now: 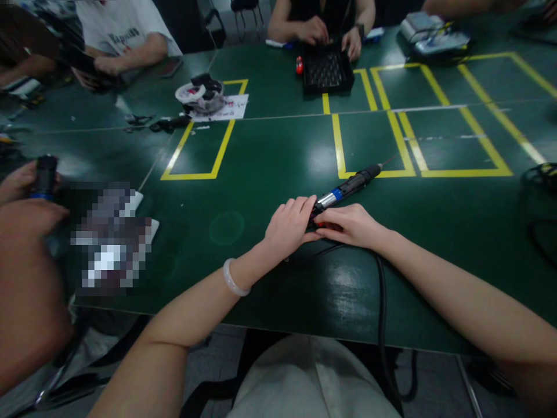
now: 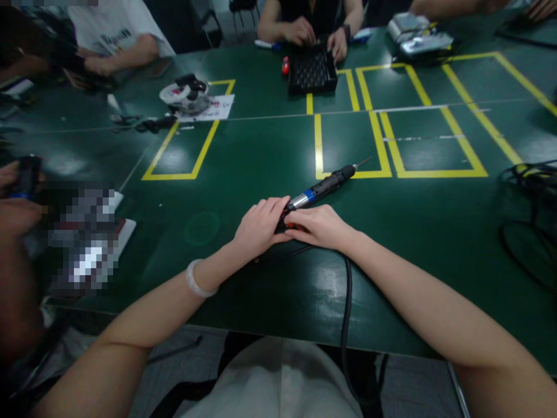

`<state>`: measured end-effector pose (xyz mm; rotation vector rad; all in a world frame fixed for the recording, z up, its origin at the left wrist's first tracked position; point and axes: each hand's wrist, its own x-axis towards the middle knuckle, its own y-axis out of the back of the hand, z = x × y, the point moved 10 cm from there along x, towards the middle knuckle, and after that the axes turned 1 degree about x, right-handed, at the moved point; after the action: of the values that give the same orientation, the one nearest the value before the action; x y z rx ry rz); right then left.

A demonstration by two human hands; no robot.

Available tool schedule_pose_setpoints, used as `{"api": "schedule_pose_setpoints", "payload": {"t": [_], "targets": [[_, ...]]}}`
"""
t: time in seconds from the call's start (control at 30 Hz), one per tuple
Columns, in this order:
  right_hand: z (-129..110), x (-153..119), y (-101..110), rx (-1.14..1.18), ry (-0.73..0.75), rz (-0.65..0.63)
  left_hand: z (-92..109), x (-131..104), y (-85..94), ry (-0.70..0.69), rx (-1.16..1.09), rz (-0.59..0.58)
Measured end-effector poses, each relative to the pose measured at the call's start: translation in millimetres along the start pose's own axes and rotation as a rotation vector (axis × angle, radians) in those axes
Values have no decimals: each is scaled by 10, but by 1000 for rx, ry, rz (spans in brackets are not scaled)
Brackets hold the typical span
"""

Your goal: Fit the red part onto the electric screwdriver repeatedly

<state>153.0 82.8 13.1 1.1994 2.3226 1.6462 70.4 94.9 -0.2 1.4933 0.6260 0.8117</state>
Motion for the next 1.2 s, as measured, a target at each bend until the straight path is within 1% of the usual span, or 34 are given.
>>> {"api": "schedule_pose_setpoints", "payload": {"t": [0.17, 0.3, 0.37, 0.47, 0.6, 0.73, 0.87, 0.97, 1.07, 1.2], "targets": [[-34, -12, 83, 20, 46, 53, 0, -9, 15, 4, -18, 10], [-35, -18, 89, 64, 56, 73, 9, -15, 35, 16, -19, -3], [-2, -17, 87, 96, 23, 82, 15, -15, 51, 31, -17, -8], [92, -13, 107, 155, -79, 98, 28, -14, 59, 51, -16, -19], [200, -21, 216, 204, -181, 172, 40, -14, 55, 57, -20, -5], [277, -42, 231, 213, -236, 190, -24, -14, 50, 77, -12, 2], [275, -42, 191, 186, -233, 172, -194, -29, 69, 106, 0, -14], [261, -28, 169, 179, -231, 151, -401, -72, 79, 135, 17, -28], [270, -18, 154, 180, -242, 134, -686, -143, 93, 196, 38, -21], [301, -20, 137, 178, -255, 127, -1153, -247, 87, 319, 63, -36]]}}
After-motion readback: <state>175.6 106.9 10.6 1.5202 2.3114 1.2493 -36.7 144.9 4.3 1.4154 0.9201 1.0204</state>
